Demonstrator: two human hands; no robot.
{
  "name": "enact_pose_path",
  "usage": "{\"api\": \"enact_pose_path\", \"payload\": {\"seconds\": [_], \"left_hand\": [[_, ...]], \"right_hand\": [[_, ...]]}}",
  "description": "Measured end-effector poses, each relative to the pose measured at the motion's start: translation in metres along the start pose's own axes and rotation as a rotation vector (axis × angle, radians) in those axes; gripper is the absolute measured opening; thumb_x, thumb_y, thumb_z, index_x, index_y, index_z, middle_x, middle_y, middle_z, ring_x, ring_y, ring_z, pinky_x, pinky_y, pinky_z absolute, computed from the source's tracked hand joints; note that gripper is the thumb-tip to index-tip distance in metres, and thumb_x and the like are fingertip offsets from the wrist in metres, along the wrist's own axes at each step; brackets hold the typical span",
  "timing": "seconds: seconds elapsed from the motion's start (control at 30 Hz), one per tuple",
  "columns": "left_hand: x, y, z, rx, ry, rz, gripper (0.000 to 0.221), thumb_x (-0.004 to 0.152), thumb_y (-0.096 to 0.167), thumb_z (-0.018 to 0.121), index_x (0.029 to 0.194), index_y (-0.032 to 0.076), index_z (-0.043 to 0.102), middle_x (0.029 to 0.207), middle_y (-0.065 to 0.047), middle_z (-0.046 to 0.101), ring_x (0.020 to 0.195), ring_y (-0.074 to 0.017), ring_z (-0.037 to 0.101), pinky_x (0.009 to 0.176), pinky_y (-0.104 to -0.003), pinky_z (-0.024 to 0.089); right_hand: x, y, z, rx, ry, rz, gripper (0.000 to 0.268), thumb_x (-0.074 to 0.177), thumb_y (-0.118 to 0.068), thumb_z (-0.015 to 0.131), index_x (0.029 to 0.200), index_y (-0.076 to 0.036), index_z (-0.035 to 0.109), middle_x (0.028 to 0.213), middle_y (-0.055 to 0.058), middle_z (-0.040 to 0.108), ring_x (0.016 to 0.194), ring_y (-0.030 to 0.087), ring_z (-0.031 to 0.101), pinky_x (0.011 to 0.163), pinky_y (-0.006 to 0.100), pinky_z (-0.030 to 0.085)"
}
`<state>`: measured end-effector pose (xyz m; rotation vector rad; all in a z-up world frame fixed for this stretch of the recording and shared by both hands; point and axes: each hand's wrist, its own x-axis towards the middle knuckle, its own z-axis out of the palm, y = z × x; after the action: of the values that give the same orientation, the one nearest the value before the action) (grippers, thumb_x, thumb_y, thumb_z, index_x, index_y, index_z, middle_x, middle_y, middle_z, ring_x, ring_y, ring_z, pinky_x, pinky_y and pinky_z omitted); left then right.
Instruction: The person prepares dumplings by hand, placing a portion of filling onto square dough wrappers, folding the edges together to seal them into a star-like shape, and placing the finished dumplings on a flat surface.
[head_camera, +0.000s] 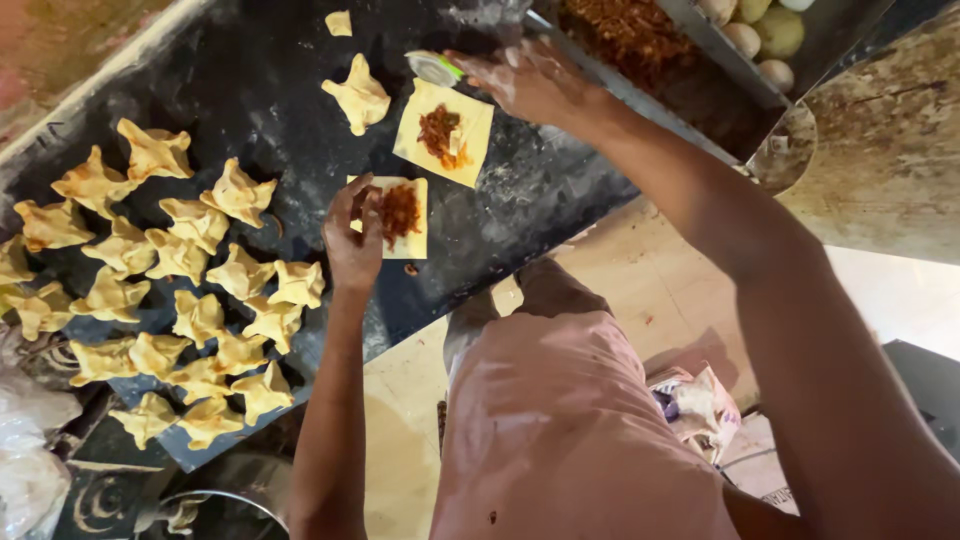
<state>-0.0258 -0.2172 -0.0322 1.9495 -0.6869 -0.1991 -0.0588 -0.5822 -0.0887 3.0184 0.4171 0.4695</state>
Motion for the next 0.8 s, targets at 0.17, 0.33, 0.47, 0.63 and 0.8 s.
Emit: {"api": "enact_pose_path", "payload": {"seconds": [0.17, 0.33, 0.47, 0.63, 0.8], "left_hand": [[0.016, 0.012, 0.023, -0.246, -0.019, 0.043, 0.048, 0.091, -0.011, 0.045, 0.136, -0.001, 0.06, 0.126, -0.02, 0.062, 0.113, -0.0249, 0.067, 0.101, -0.034, 0.056], [0.068, 0.006, 0.072, -0.033, -0.064, 0.034, 0.027, 0.1, -0.002, 0.068, 0.127, 0.001, 0.066, 0.114, -0.015, 0.071, 0.095, -0.0198, 0.069, 0.082, -0.028, 0.056], [0.098, 0.006, 0.132, -0.095, -0.219, 0.109, 0.043, 0.086, -0.003, 0.071, 0.127, 0.006, 0.066, 0.115, -0.014, 0.07, 0.103, -0.0302, 0.067, 0.092, -0.038, 0.056], [0.088, 0.019, 0.172, 0.198, -0.328, 0.344, 0.049, 0.074, -0.001, 0.076, 0.121, 0.01, 0.071, 0.127, -0.012, 0.065, 0.118, -0.036, 0.058, 0.1, -0.048, 0.051], [0.082, 0.011, 0.183, 0.395, -0.294, 0.451, 0.025, 0.088, 0.018, 0.08, 0.111, 0.018, 0.074, 0.132, -0.001, 0.061, 0.128, -0.0267, 0.05, 0.103, -0.051, 0.039]], "right_hand": [[-0.069, 0.008, -0.034, 0.15, -0.28, 0.098, 0.049, 0.117, -0.035, 0.048, 0.164, -0.026, 0.041, 0.056, 0.003, 0.051, 0.042, 0.008, 0.031, 0.035, 0.028, 0.034], [-0.136, 0.002, -0.006, -0.75, 0.285, -0.019, 0.061, 0.119, -0.03, 0.042, 0.175, -0.032, 0.018, 0.119, -0.013, 0.054, 0.098, 0.004, 0.055, 0.076, 0.03, 0.053], [-0.162, -0.011, 0.0, -0.474, -0.038, 0.03, 0.063, 0.117, -0.02, 0.05, 0.176, -0.034, 0.032, 0.115, 0.001, 0.058, 0.102, 0.016, 0.059, 0.079, 0.03, 0.05], [-0.153, -0.025, -0.049, 0.129, -0.067, 0.197, 0.072, 0.098, -0.005, 0.058, 0.162, -0.035, 0.046, 0.116, 0.005, 0.063, 0.106, 0.025, 0.062, 0.092, 0.04, 0.055], [-0.139, -0.024, -0.07, 0.199, -0.076, 0.257, 0.069, 0.091, -0.005, 0.062, 0.155, -0.03, 0.058, 0.108, 0.005, 0.062, 0.104, 0.025, 0.06, 0.092, 0.04, 0.052]]}}
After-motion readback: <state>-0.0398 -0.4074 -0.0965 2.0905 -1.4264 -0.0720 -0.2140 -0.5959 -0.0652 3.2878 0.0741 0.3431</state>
